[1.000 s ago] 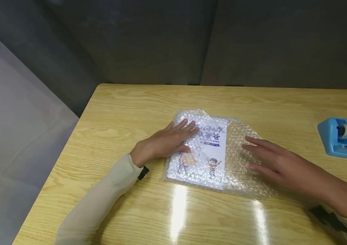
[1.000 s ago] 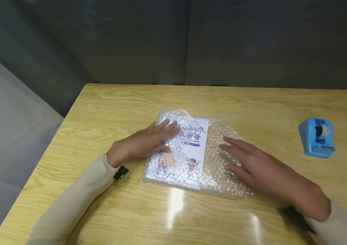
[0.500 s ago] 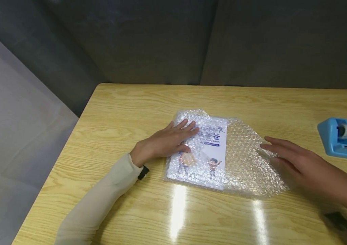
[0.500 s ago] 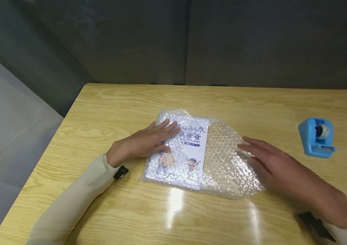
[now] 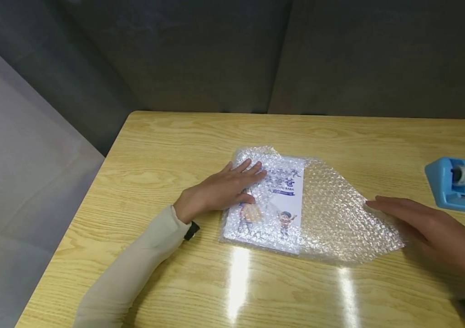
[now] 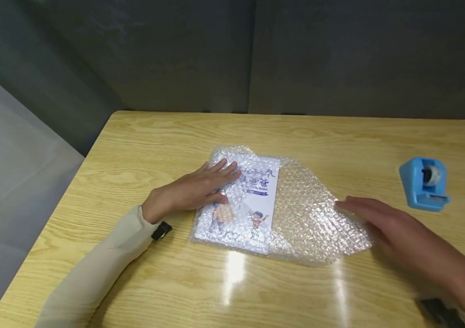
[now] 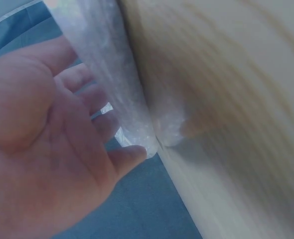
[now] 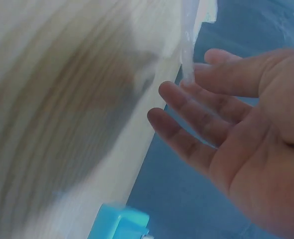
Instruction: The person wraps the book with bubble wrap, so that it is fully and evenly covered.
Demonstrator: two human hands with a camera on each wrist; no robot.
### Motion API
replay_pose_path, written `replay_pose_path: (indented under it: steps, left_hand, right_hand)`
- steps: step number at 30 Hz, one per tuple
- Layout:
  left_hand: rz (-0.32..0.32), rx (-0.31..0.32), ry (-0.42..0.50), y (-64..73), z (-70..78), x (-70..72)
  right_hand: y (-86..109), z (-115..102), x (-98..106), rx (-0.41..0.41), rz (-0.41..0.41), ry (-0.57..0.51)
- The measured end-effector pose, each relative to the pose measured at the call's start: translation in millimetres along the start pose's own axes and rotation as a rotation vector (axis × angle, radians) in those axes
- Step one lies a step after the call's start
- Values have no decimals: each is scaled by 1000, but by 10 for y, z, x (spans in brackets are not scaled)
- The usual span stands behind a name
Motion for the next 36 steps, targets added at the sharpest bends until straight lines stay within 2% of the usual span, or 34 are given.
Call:
replay_pose_path:
  steps: [7,11,15,20,24,28,32,36]
  left_hand:
    - [-2,-3,-9,1,-4,1]
    - [1,-5,-7,6,-3,-1]
    - [5,-7,-15,6,-4,-7]
    - [5,-4,-9,8,0,-1]
    - [3,-3,-7,6,-1,3]
    - [6,-6,-13,0,-6,1]
    - [10,-7,-17,-3,-8,-4]
    - [11,-7,-20,-4,-8,-7]
  right_hand:
    - [61,22,2,82,22,80]
    - [88,40,-5,78,23,118]
    - [117,66,-12,51,7,113]
    - [126,101,2,58,-9,6]
    - [134,123,7,19,-60,-30]
    - [131,120,-9,24,-74,-27]
    - [100,104,-7,85,-36,11]
    - [63,85,7,95,-1,61]
Point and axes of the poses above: each hand's wrist, its own y-axis away from the middle knuckle, its own x-axis out of the back of the hand, z = x × y, the point moved 3 cm from there along -y, towards the middle knuckle, and after that the axes turned 6 degrees about x, right-handed, at the moved point
